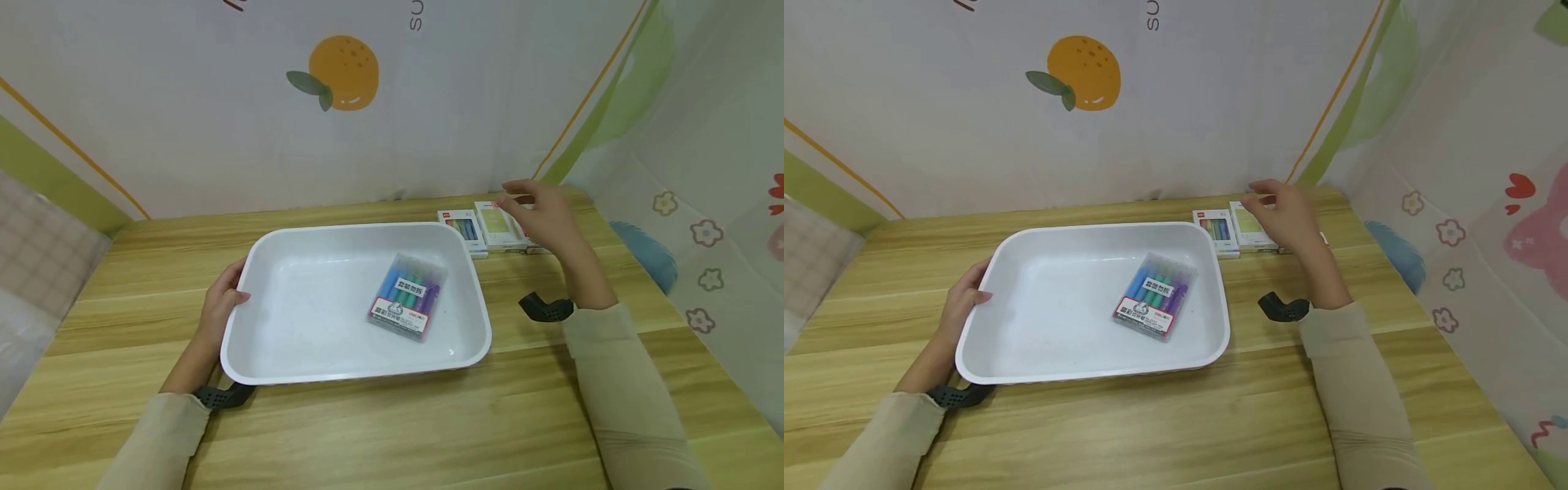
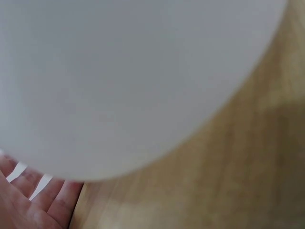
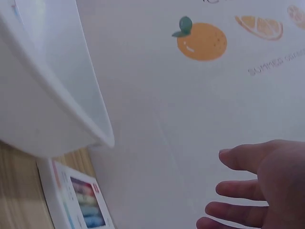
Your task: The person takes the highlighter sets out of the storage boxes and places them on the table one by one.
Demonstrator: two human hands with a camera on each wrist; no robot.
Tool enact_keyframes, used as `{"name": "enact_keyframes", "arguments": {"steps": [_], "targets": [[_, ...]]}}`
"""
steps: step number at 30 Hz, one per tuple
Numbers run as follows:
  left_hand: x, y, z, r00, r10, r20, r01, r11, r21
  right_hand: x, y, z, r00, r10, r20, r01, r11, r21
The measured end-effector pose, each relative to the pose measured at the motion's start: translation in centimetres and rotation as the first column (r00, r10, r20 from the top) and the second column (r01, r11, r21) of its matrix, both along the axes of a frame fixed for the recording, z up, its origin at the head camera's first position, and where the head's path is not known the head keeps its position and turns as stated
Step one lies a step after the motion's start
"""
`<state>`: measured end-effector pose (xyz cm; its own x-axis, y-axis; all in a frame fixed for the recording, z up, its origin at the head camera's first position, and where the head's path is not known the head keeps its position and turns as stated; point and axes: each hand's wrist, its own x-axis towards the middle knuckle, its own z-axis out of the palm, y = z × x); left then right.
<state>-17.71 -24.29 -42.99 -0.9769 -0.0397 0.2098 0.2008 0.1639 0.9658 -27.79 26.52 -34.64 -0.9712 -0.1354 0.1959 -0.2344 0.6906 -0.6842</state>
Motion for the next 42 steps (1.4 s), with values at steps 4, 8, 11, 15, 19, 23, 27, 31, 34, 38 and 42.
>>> {"name": "enact_keyframes", "arguments": {"steps": [4, 8, 11, 15, 19, 23, 27, 31, 34, 38, 42], "targets": [[-0.1, 0.0, 0.0, 1.0, 0.0, 0.006, 0.0, 1.0, -0.005, 0.7, -1.2, 0.6, 0.999, 0.028, 0.02, -0.028, 1.0, 0.008], [-0.1, 0.0, 0.1, 1.0, 0.008, 0.018, -0.007, 1.0, -0.016, 1.2, -2.1, 1.1, 0.998, 0.037, 0.04, -0.038, 0.999, 0.019], [-0.1, 0.0, 0.2, 0.999, 0.019, 0.027, -0.018, 0.999, -0.035, 1.2, -2.8, 1.1, 0.998, 0.044, 0.041, -0.045, 0.999, 0.015], [-0.1, 0.0, 0.2, 1.0, 0.015, 0.016, -0.015, 1.0, -0.027, 1.5, -3.6, 1.2, 0.997, 0.071, 0.025, -0.071, 0.997, -0.011], [-0.1, 0.1, 0.1, 1.0, -0.005, -0.01, 0.005, 1.0, -0.016, 1.9, -4.5, 1.4, 0.995, 0.098, 0.025, -0.097, 0.995, -0.022], [-0.1, 0.2, 0.0, 1.0, -0.007, -0.023, 0.006, 1.0, -0.016, 2.2, -5.5, 1.7, 0.99, 0.13, 0.058, -0.129, 0.991, -0.022], [-0.1, 0.3, -0.1, 1.0, -0.008, -0.022, 0.007, 1.0, -0.007, 2.5, -6.4, 2.1, 0.985, 0.135, 0.111, -0.134, 0.991, -0.024], [-0.1, 0.5, -0.1, 1.0, -0.004, -0.007, 0.004, 1.0, -0.002, 2.7, -7.5, 2.3, 0.981, 0.153, 0.119, -0.15, 0.988, -0.031], [0.0, 0.5, 0.0, 1.0, -0.004, 0.006, 0.004, 1.0, -0.001, 2.8, -8.4, 2.0, 0.974, 0.197, 0.112, -0.196, 0.98, -0.022], [0.0, 0.3, 0.1, 1.0, 0.001, 0.011, -0.001, 1.0, -0.012, 2.7, -9.6, 1.3, 0.958, 0.257, 0.131, -0.26, 0.966, 0.006], [0.1, 0.2, 0.3, 1.0, -0.003, 0.02, 0.003, 1.0, -0.008, 2.6, -10.5, 0.6, 0.948, 0.265, 0.177, -0.274, 0.961, 0.028]]}}
